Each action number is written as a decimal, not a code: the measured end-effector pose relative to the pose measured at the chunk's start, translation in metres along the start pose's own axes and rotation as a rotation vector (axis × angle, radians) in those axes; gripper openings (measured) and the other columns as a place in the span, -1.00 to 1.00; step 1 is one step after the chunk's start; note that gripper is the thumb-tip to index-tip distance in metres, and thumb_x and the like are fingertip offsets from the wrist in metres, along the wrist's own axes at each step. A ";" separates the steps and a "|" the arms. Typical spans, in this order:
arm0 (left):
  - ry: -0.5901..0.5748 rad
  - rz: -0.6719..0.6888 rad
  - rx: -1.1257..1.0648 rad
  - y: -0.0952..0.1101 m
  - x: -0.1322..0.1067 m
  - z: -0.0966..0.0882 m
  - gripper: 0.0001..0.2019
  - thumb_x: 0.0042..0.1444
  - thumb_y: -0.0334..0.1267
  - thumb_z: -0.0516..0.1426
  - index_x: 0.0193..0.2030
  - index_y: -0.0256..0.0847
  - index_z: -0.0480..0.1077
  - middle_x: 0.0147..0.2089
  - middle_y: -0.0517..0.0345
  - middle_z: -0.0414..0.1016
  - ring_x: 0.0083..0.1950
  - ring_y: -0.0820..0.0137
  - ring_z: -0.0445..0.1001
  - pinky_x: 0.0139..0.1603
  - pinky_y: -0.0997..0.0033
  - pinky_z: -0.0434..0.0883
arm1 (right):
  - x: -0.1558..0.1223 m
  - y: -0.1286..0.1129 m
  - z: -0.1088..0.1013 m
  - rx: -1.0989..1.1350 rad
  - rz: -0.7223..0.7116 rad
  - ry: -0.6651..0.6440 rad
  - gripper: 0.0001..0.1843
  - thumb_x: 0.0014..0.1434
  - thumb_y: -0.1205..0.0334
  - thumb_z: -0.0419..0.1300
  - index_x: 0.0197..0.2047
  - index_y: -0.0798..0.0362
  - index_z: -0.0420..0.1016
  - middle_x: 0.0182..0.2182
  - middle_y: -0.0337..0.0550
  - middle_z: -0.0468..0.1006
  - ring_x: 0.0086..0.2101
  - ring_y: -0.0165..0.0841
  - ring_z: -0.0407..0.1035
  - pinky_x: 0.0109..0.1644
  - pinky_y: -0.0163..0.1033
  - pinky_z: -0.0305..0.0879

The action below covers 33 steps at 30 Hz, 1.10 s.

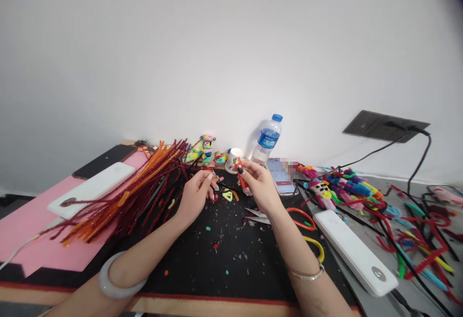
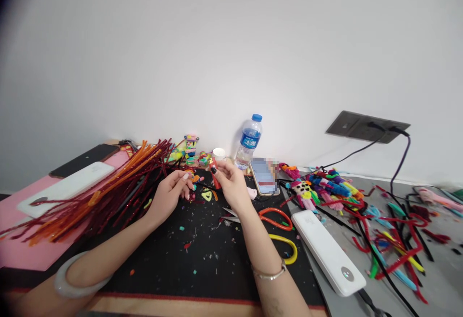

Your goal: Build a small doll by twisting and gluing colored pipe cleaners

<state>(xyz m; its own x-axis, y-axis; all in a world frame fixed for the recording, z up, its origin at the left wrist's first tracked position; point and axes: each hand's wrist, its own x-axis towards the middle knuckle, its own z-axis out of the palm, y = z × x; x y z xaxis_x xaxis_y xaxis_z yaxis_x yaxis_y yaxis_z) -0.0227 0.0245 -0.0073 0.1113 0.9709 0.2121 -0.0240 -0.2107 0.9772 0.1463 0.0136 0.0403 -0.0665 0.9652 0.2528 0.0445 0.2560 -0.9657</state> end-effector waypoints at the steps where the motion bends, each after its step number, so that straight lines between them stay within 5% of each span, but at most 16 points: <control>1: -0.012 0.009 -0.018 0.001 -0.001 0.000 -0.76 0.15 -0.09 -0.01 -0.30 -0.24 0.28 -0.45 0.24 0.37 -0.61 0.56 0.30 -0.54 0.51 0.27 | -0.004 0.004 0.000 0.095 0.023 -0.031 -0.72 0.09 0.15 0.15 -0.12 0.07 0.41 -0.30 -0.13 0.52 -0.33 -0.38 0.38 -0.26 -0.31 0.31; 9: -0.120 0.058 -0.022 0.007 -0.006 0.002 -0.80 0.19 -0.14 -0.04 -0.31 -0.23 0.24 -0.47 0.27 0.31 -0.63 0.59 0.24 -0.56 0.53 0.23 | -0.031 0.017 0.009 0.430 0.173 -0.114 -0.69 -0.02 0.16 0.27 -0.21 -0.02 0.29 -0.29 -0.22 0.40 -0.49 -0.49 0.25 -0.42 -0.35 0.26; 21: -0.196 0.059 0.058 0.013 -0.013 0.004 -0.81 0.21 -0.15 -0.08 -0.29 -0.21 0.22 -0.50 0.32 0.21 -0.63 0.61 0.17 -0.60 0.56 0.17 | -0.039 0.039 0.016 0.145 0.053 -0.098 -0.79 0.19 0.09 0.07 -0.35 0.06 0.33 -0.49 -0.28 0.28 -0.47 -0.47 0.15 -0.36 -0.34 0.12; 28: -0.300 0.013 0.012 0.013 -0.018 0.008 -0.78 0.21 -0.13 -0.09 -0.38 -0.21 0.16 -0.55 0.36 0.05 -0.64 0.63 0.07 -0.62 0.58 0.08 | -0.042 0.046 0.018 0.399 0.280 -0.058 -0.50 0.15 -0.19 -0.09 -0.55 0.06 0.18 -0.69 -0.37 0.10 -0.66 -0.53 -0.13 -0.62 -0.40 -0.24; 33: -0.372 -0.031 0.002 0.014 -0.022 0.011 -0.76 0.21 -0.11 -0.09 -0.38 -0.21 0.17 -0.56 0.36 0.04 -0.64 0.62 0.05 -0.65 0.58 0.02 | -0.043 0.048 0.021 0.357 0.351 -0.035 -0.50 0.18 -0.11 -0.14 -0.63 0.05 0.10 -0.75 -0.42 -0.02 -0.71 -0.55 -0.24 -0.64 -0.37 -0.35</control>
<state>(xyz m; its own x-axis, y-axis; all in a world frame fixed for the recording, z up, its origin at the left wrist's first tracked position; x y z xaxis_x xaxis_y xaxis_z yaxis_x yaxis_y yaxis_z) -0.0141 -0.0012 0.0015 0.4658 0.8688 0.1677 -0.0131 -0.1827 0.9831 0.1308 -0.0171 -0.0185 -0.1426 0.9859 -0.0876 -0.2728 -0.1242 -0.9540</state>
